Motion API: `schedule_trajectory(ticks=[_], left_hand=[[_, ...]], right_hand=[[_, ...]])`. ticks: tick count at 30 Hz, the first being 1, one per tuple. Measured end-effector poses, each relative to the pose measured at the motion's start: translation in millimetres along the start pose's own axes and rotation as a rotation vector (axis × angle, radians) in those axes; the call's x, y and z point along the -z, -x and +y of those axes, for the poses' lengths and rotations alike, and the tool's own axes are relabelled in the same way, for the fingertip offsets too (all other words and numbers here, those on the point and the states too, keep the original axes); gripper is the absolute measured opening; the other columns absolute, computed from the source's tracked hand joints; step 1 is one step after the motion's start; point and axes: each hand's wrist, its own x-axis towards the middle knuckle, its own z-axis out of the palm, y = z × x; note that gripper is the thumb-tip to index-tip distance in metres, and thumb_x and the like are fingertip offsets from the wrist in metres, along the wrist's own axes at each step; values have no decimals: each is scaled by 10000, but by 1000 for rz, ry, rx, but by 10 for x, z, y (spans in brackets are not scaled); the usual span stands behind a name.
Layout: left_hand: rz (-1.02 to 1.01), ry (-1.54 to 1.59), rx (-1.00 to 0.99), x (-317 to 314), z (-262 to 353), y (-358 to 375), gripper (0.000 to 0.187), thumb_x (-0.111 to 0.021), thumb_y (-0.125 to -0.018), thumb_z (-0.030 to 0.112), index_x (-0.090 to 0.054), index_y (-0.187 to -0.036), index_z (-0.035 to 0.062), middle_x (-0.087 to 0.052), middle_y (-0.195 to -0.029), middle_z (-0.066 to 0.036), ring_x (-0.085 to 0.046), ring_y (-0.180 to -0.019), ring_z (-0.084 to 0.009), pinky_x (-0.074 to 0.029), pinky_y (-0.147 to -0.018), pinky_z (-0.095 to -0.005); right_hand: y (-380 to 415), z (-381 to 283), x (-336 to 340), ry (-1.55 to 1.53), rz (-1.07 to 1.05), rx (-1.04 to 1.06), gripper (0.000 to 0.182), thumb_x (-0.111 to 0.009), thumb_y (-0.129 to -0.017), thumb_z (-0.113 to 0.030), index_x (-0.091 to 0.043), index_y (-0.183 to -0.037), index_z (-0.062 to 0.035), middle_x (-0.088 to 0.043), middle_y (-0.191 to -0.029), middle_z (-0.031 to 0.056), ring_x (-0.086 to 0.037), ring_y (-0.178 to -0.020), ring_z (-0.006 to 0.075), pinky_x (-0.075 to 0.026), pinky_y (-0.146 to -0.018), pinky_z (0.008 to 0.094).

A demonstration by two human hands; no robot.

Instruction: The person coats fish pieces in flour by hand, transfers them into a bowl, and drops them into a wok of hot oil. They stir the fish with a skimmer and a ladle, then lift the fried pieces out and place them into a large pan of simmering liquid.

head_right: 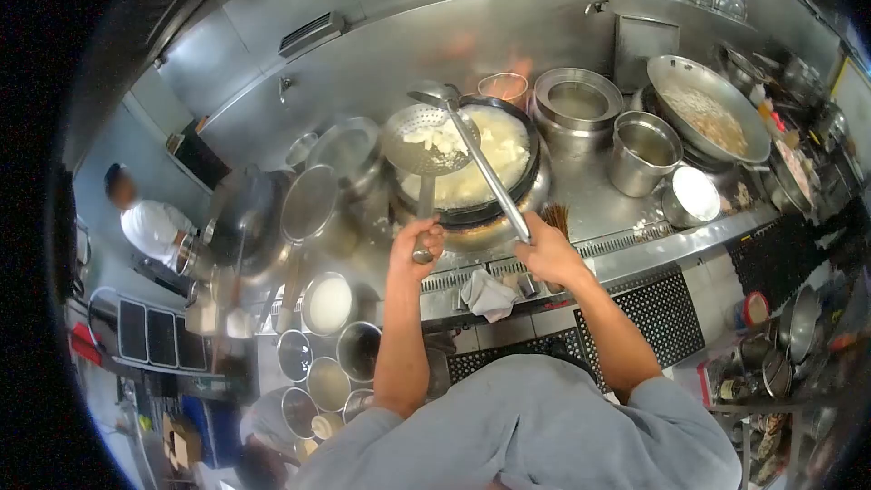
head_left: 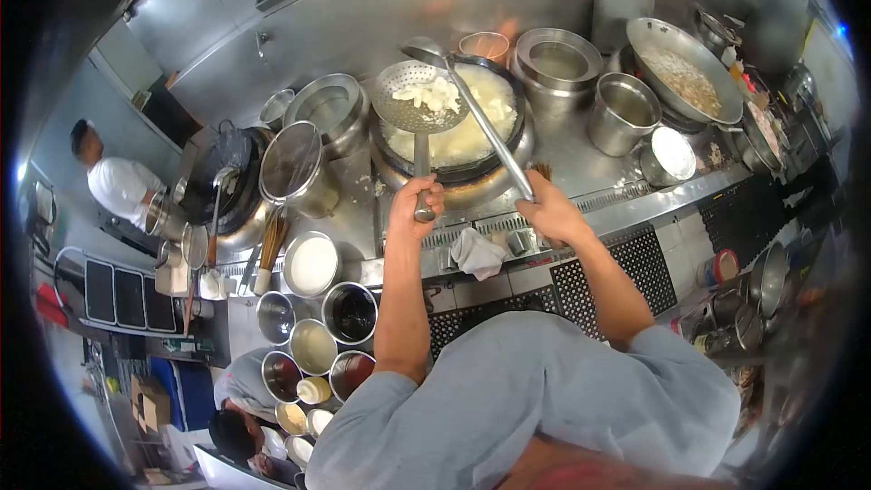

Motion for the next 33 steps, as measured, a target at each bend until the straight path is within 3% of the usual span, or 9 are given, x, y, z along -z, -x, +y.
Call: schedule_trajectory(ticks=[7,15,19,25,26,27,29,30,33], left_hand=[[16,-69,-36,-40,-54,56,257,-559,-803,87,-452,-1019,-2,-508,-699,-69,-449,-485,-105,-374,-424,-241],[-21,-152,-73,8,-54,-178,180,-554,-803,81,-469,-951,25,-503,-668,-56,-451,-494,-114,-362,-425,-254],[55,-166,-80,17,18,-275,121,-563,-801,74,-450,-837,53,-504,-661,-62,-446,-492,-113,-343,-418,-244],[120,-206,-64,52,0,-52,137,-566,-796,60,-450,-867,43,-495,-663,-64,-443,-485,-115,-340,-411,-250],[98,-260,-78,45,14,9,171,-557,-782,48,-444,-911,38,-492,-673,-66,-447,-480,-125,-355,-413,-260],[73,-317,-90,30,29,65,216,-548,-768,36,-439,-954,34,-489,-684,-68,-451,-474,-135,-370,-415,-270],[82,-363,-107,-19,29,199,222,-547,-765,36,-433,-956,33,-488,-684,-68,-452,-474,-135,-370,-409,-273],[97,-407,-123,-33,12,237,229,-545,-761,36,-427,-957,33,-487,-683,-69,-452,-474,-136,-370,-403,-275],[119,-422,-134,14,5,270,230,-541,-761,31,-414,-952,33,-484,-684,-72,-453,-472,-139,-374,-396,-284]], right_hand=[[10,287,-83,-143,13,65,378,-543,-811,-100,-439,-1156,16,-496,-637,43,-455,-414,102,-365,-372,264],[-25,336,-89,-21,40,30,263,-520,-797,-131,-454,-1006,15,-512,-578,72,-513,-431,150,-403,-410,311],[255,313,-54,-98,-110,16,328,-534,-792,-132,-433,-1048,47,-515,-605,93,-513,-433,155,-409,-402,316],[404,401,60,-19,64,63,404,-541,-806,-147,-417,-1160,1,-554,-635,143,-545,-444,196,-434,-410,338],[490,159,179,90,14,-67,402,-518,-797,-131,-413,-1168,-15,-587,-675,195,-599,-534,296,-474,-505,407],[421,230,226,90,16,-67,402,-518,-797,-131,-413,-1168,-15,-587,-675,195,-599,-534,296,-474,-505,407],[291,466,332,463,101,194,406,-496,-784,-116,-410,-1166,-8,-604,-743,259,-609,-704,416,-477,-658,470],[240,477,375,485,73,164,401,-489,-771,-107,-414,-1151,-1,-597,-814,300,-572,-832,466,-440,-763,497],[220,483,504,676,-38,41,385,-512,-770,-114,-421,-1124,6,-601,-821,287,-586,-822,445,-442,-755,496]])
